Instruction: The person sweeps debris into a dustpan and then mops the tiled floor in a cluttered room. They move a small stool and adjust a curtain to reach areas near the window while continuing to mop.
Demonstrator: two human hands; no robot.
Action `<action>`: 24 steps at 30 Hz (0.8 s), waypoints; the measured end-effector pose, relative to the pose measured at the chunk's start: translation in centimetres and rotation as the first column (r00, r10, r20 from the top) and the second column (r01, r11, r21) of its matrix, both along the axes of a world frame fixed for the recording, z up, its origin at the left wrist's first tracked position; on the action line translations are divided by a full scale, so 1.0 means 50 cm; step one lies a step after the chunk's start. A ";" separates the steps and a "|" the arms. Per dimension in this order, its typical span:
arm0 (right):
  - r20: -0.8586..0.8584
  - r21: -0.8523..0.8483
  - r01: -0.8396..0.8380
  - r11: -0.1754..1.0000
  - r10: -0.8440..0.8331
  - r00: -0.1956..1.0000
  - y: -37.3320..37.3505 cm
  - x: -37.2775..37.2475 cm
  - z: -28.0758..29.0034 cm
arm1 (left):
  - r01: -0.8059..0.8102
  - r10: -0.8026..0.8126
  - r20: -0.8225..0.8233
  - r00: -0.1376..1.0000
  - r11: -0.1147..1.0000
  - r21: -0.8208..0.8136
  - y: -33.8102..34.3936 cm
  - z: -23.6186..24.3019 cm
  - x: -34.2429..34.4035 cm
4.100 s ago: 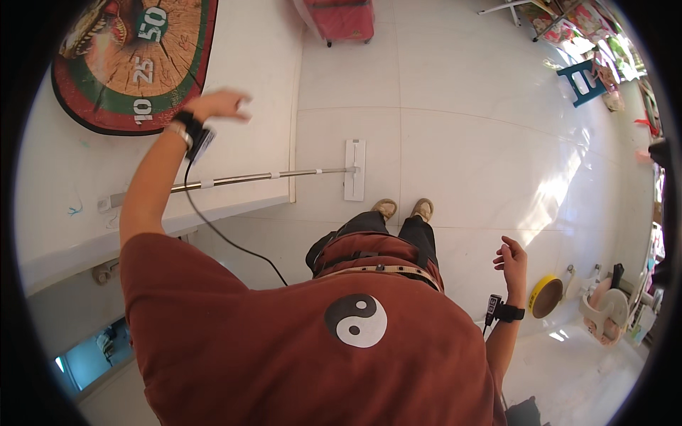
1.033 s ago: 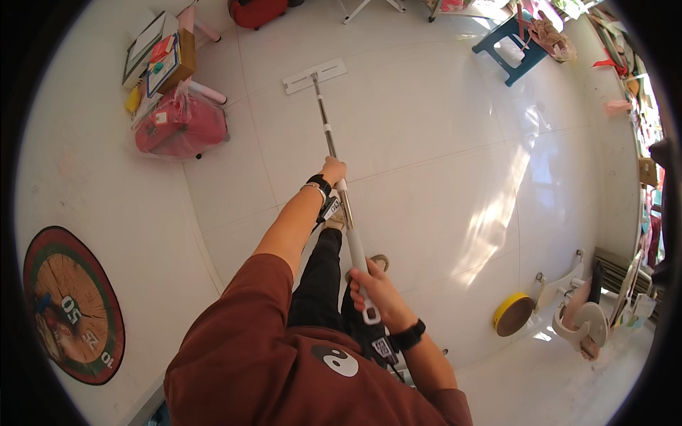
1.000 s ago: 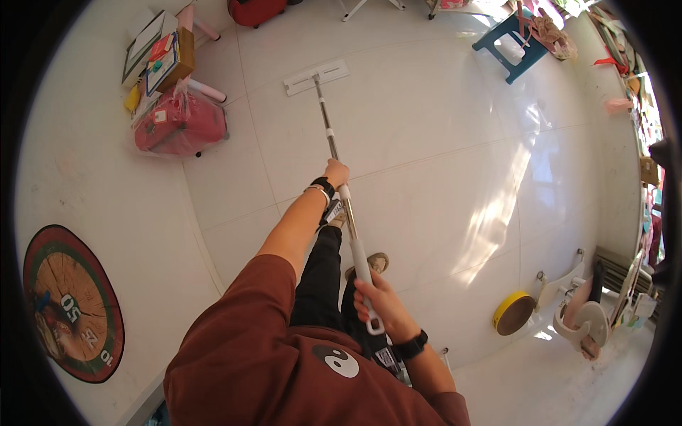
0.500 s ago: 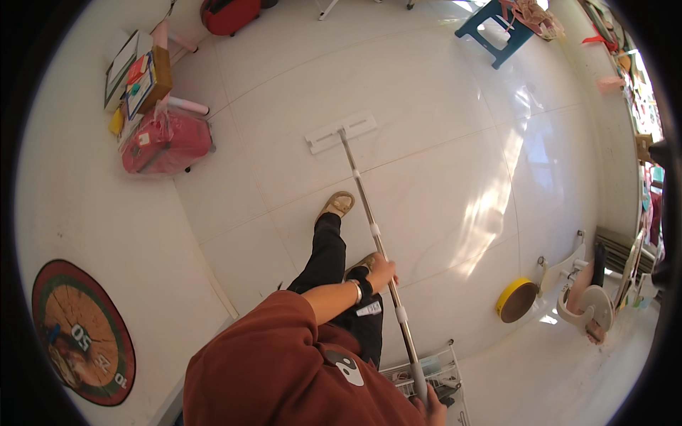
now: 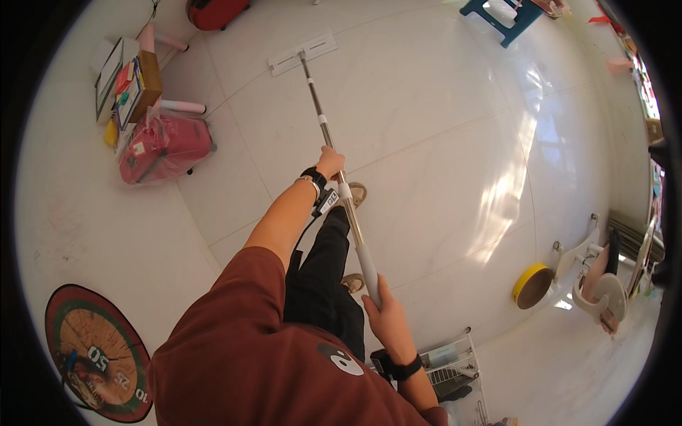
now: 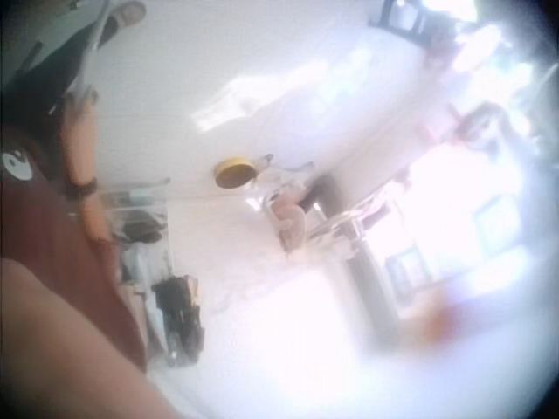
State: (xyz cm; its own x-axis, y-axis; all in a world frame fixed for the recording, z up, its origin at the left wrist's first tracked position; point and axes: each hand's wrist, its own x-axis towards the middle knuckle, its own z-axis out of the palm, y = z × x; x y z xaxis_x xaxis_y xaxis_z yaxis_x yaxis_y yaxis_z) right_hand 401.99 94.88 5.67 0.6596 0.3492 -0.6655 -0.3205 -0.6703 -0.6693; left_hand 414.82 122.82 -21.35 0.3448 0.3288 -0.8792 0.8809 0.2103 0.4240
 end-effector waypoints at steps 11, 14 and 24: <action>-0.352 -0.679 -0.083 0.729 -0.224 0.909 -0.532 -0.621 0.394 | 0.166 -0.216 -0.098 0.972 0.914 -0.371 -0.725 0.087 -0.586; -0.108 -0.728 -0.030 0.685 -0.071 0.992 -0.598 -0.769 0.568 | 0.048 -0.218 -0.159 0.963 0.717 -0.696 -0.893 0.208 -0.731; -0.091 -0.747 -0.007 0.665 -0.092 0.992 -0.597 -0.669 0.514 | -0.135 0.101 -0.090 0.991 0.701 -0.700 -0.832 0.235 -0.663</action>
